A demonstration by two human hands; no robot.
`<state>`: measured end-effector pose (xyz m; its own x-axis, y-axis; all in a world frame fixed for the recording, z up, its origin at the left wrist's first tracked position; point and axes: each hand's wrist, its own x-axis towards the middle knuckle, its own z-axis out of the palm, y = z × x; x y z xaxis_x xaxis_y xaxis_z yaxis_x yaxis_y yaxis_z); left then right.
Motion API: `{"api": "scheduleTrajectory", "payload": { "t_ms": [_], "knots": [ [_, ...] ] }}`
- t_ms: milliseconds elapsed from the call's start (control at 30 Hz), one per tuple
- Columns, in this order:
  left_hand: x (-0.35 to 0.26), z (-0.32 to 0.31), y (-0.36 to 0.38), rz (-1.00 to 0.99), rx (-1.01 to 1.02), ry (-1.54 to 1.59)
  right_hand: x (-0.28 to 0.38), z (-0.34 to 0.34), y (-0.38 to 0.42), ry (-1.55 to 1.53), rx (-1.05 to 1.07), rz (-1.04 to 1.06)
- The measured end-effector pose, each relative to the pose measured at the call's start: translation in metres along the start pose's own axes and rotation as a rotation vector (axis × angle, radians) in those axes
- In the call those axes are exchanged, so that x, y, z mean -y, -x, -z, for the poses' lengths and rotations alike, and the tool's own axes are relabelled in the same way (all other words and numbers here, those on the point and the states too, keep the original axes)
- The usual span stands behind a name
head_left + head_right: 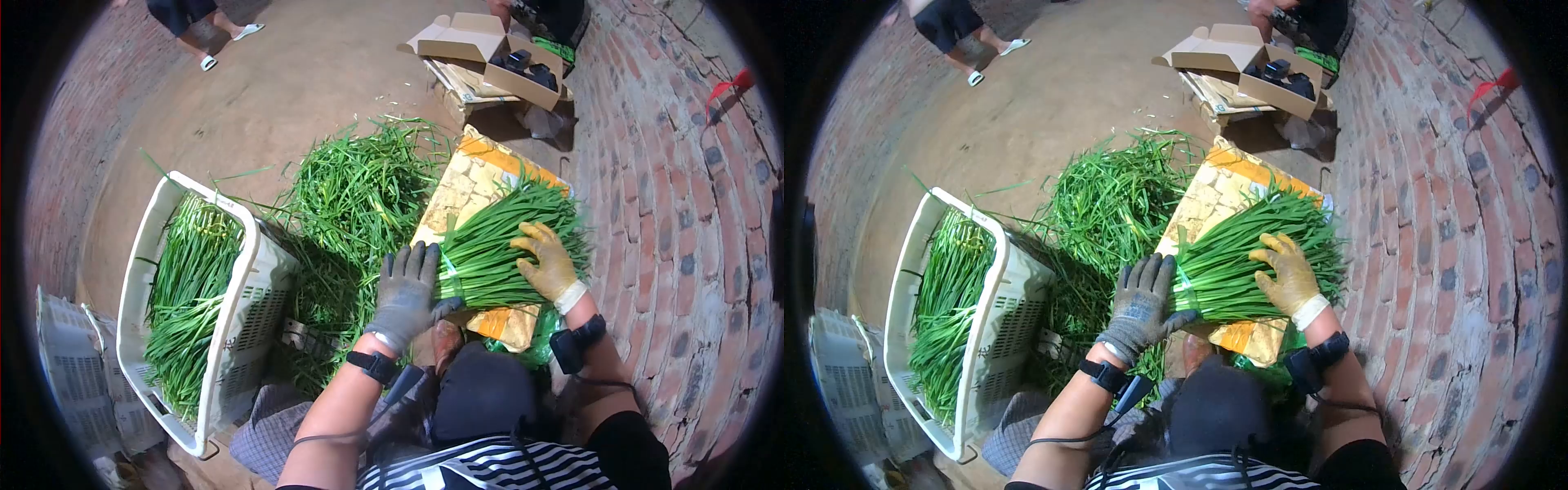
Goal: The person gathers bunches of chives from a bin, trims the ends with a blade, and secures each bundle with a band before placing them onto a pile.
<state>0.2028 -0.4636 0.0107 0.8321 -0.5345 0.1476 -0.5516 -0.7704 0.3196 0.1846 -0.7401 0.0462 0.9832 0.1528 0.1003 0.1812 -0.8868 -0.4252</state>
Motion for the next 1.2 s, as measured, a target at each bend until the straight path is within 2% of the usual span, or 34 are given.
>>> {"api": "scheduleTrajectory", "payload": {
  "t_ms": [67,167,267,367,400,500,567,600,633,667,700,733,833,900,933,1033,1067,1100,1133,1167,1200],
  "knots": [
    [0.004,-0.004,0.0,0.003,-0.003,0.036,0.008,0.006,-0.008,0.005,-0.091,0.124],
    [-0.001,-0.002,0.001,0.006,-0.011,0.011,0.04,-0.009,-0.031,0.179,-0.226,0.16],
    [-0.007,0.014,-0.005,0.006,0.068,-0.025,0.052,-0.047,-0.063,0.117,-0.161,0.25],
    [-0.012,0.007,-0.018,0.055,0.026,-0.054,0.049,-0.066,-0.084,-0.621,-0.022,0.198],
    [-0.014,0.004,-0.017,0.08,0.063,-0.048,0.052,-0.072,-0.079,-0.719,-0.119,0.213],
    [-0.017,-0.002,-0.018,0.142,0.159,-0.029,0.067,-0.049,-0.043,-0.961,0.101,-0.03],
    [-0.007,0.001,-0.022,0.165,0.248,0.077,0.109,-0.016,-0.019,-0.72,-0.055,0.371],
    [-0.001,0.006,-0.028,0.181,0.302,0.163,0.114,-0.01,-0.015,-0.848,0.001,0.382],
    [0.004,0.01,-0.035,0.186,0.358,0.251,0.112,-0.01,-0.015,-0.882,0.016,0.298],
    [0.016,0.008,-0.044,0.206,0.475,0.406,0.108,-0.008,-0.025,-0.911,0.025,0.217],
    [0.023,0.016,-0.052,0.306,0.68,0.63,0.107,-0.002,-0.042,-0.863,0.083,0.181],
    [0.024,0.018,-0.048,0.287,0.669,0.661,0.107,0.004,-0.057,-0.813,0.141,0.147],
    [0.012,0.035,-0.042,0.337,0.627,0.645,0.083,-0.046,-0.098,-1.192,0.007,0.016],
    [-0.015,0.023,-0.024,0.174,0.182,0.113,0.09,-0.044,-0.11,-1.28,0.018,-0.188],
    [-0.027,0.016,-0.015,0.199,0.165,0.028,0.093,-0.041,-0.11,-1.317,0.023,-0.297],
    [-0.019,0.012,-0.019,0.214,0.389,0.135,0.102,-0.029,-0.059,-0.336,-0.051,0.353],
    [-0.009,-0.001,-0.019,0.206,0.332,0.188,0.127,-0.005,-0.027,-0.686,0.163,0.202],
    [0.001,-0.013,-0.02,0.203,0.269,0.24,0.131,0.008,-0.005,-0.639,0.1,0.344],
    [0.003,-0.011,-0.022,0.207,0.315,0.245,0.144,0.047,0.019,-0.958,0.399,-0.094],
    [0.004,-0.008,-0.025,0.206,0.367,0.25,0.121,0.024,0.036,-0.834,0.166,0.273],
    [0.001,0.005,-0.03,0.229,0.47,0.257,0.121,0.025,0.048,-0.949,0.253,0.12]
  ]
}}
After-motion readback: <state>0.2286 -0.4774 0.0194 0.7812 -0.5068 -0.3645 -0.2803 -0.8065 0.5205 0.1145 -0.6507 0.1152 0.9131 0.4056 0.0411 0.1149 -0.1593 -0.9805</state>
